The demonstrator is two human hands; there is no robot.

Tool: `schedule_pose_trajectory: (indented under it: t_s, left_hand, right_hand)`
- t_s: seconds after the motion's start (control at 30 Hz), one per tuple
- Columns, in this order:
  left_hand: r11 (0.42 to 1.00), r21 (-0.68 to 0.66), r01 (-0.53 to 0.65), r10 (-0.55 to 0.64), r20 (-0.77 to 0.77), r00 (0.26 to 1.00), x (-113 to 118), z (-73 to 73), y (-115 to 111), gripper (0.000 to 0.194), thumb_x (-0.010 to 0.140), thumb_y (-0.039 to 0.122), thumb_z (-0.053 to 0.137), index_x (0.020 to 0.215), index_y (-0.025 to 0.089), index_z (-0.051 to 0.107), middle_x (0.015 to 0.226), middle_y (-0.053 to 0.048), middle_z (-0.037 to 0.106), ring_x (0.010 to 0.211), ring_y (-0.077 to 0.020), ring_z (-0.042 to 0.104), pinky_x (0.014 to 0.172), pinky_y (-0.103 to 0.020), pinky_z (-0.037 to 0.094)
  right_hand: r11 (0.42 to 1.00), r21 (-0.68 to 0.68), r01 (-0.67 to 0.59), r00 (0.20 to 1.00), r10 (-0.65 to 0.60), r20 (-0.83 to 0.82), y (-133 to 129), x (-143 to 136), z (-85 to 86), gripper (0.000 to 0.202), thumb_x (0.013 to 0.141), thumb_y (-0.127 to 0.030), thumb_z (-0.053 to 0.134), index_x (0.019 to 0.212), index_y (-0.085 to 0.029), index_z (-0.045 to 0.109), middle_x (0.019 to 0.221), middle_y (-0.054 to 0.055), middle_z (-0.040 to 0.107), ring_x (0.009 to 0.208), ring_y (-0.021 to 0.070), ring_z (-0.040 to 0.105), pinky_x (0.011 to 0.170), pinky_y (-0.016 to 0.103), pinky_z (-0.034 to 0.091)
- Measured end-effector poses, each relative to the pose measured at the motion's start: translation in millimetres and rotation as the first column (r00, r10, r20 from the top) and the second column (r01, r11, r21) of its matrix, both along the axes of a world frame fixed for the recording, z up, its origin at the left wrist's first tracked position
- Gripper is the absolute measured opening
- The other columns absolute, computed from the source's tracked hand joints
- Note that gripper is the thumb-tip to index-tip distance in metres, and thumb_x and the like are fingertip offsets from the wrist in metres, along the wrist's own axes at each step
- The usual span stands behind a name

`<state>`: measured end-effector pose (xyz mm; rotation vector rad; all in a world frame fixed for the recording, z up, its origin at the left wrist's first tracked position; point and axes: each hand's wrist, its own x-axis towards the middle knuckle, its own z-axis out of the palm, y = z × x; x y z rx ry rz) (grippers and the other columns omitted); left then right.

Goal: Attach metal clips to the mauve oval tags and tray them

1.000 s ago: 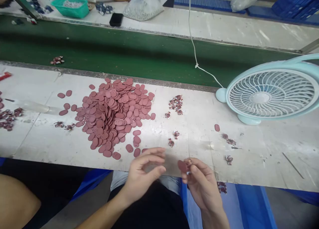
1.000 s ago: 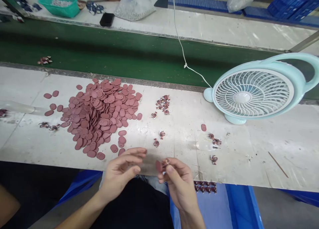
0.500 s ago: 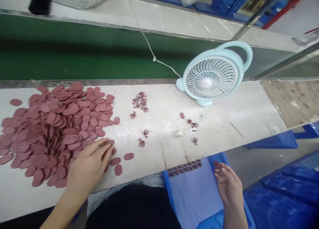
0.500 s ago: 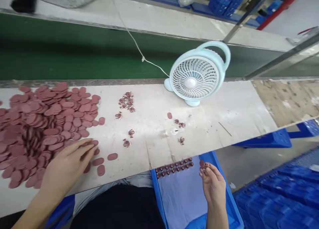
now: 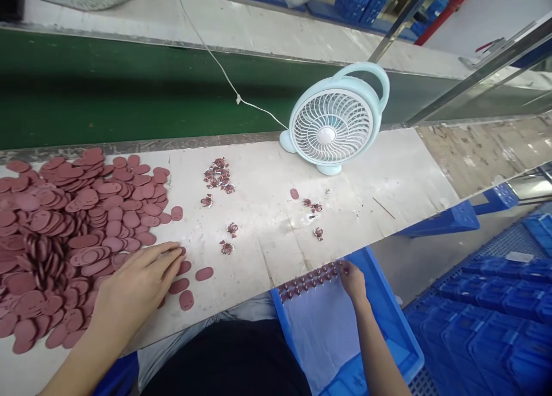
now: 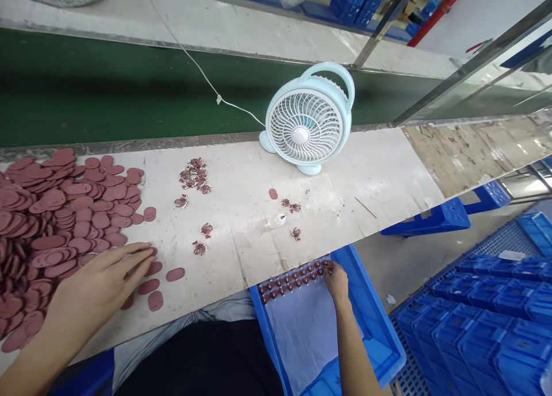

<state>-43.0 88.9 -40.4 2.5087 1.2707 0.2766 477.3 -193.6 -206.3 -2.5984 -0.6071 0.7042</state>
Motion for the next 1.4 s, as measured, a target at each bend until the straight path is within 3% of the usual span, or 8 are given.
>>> schedule_pose_trajectory:
  t_s: [0.2,0.37,0.53,0.7,0.87,1.17,1.23,1.4]
  left_hand:
    - [0.998,0.060,0.024,-0.016,-0.136,0.991,9.0,4.4,2.2,0.044,0.101,0.039,0.034,0.121,0.020,0.070,0.123,-0.013,0.072,0.114,-0.0372,0.064,0.089,-0.047,0.048]
    - [0.970,-0.090,-0.224,0.232,0.089,0.969,18.8,32.7,1.1,0.037,0.096,0.047,0.050,0.120,0.027,0.069,0.118,-0.004,0.071,0.086,-0.0265,0.067,0.076,-0.037,0.052]
    - [0.697,-0.654,-0.296,0.640,0.379,0.669,8.2,47.0,-15.0,0.027,0.087,0.046,0.069,0.109,0.033,0.076,0.100,0.001,0.076,0.065,-0.0185,0.062,0.059,-0.032,0.055]
    - [0.410,-0.912,-0.018,0.845,0.373,0.384,14.3,35.3,-44.3,0.027,0.078,0.038,0.082,0.100,0.024,0.080,0.105,-0.008,0.080,0.085,-0.0248,0.073,0.072,-0.034,0.063]
    - [0.237,-0.937,0.257,0.905,0.309,0.292,46.3,31.7,-67.5,0.027,0.083,0.033,0.078,0.109,0.023,0.078,0.100,-0.009,0.078,0.089,-0.0276,0.076,0.055,-0.027,0.063]
    - [0.215,-0.784,0.582,0.915,0.370,0.160,65.8,27.3,-88.4,0.021,0.088,0.018,0.074,0.107,0.025,0.077,0.120,-0.008,0.077,0.101,-0.0226,0.076,0.068,-0.018,0.061]
    - [0.218,-0.768,0.602,0.925,0.360,0.123,67.3,28.7,-89.2,0.021,0.087,0.016,0.074,0.106,0.025,0.077,0.118,-0.007,0.078,0.104,-0.0233,0.076,0.073,-0.020,0.062]
    - [0.215,-0.781,0.586,0.952,0.302,0.052,71.9,30.9,-86.9,0.019,0.090,0.026,0.071,0.108,0.019,0.076,0.100,-0.009,0.080,0.088,-0.0224,0.079,0.062,-0.021,0.062]
  right_hand:
    - [0.999,-0.035,-0.015,1.000,0.016,0.020,5.9,-2.9,-5.0,0.029,0.097,-0.034,0.065,0.121,-0.017,0.064,0.125,0.009,0.065,0.108,0.0242,0.066,0.092,0.046,0.056]
    - [0.994,0.045,0.104,0.994,-0.105,0.006,15.9,-12.3,11.0,0.028,0.097,-0.034,0.066,0.118,-0.016,0.065,0.120,0.008,0.067,0.103,0.0228,0.067,0.089,0.044,0.057]
    - [0.889,0.314,0.332,0.939,-0.344,-0.020,31.4,-32.3,58.0,0.024,0.095,-0.036,0.067,0.107,-0.015,0.065,0.101,0.005,0.068,0.088,0.0196,0.067,0.080,0.038,0.057]
    - [0.590,0.634,0.500,0.865,-0.305,-0.398,62.6,-98.8,128.9,0.030,0.090,-0.050,0.067,0.095,-0.021,0.060,0.068,-0.006,0.053,0.057,0.0105,0.052,0.050,0.021,0.044]
    - [0.606,0.453,0.654,0.447,0.174,-0.877,119.5,-172.1,167.3,0.048,0.096,-0.059,0.054,0.099,-0.013,0.069,0.060,-0.006,0.045,0.041,0.0056,0.036,0.028,0.014,0.026]
    - [0.582,0.235,0.779,-0.151,0.537,-0.830,216.5,-186.9,170.9,0.025,0.099,-0.040,0.060,0.106,-0.017,0.062,0.068,-0.007,0.053,0.046,0.0037,0.048,0.034,0.007,0.042]
    - [0.604,0.252,0.756,-0.123,0.510,-0.851,211.4,-203.1,188.8,0.030,0.099,-0.046,0.057,0.107,-0.017,0.064,0.066,-0.006,0.055,0.042,0.0042,0.048,0.034,0.010,0.044]
    - [0.656,0.543,0.525,0.305,0.451,-0.839,183.2,-252.3,232.3,0.043,0.091,-0.063,0.058,0.103,-0.022,0.068,0.056,-0.003,0.059,0.032,0.0088,0.049,0.029,0.016,0.040]
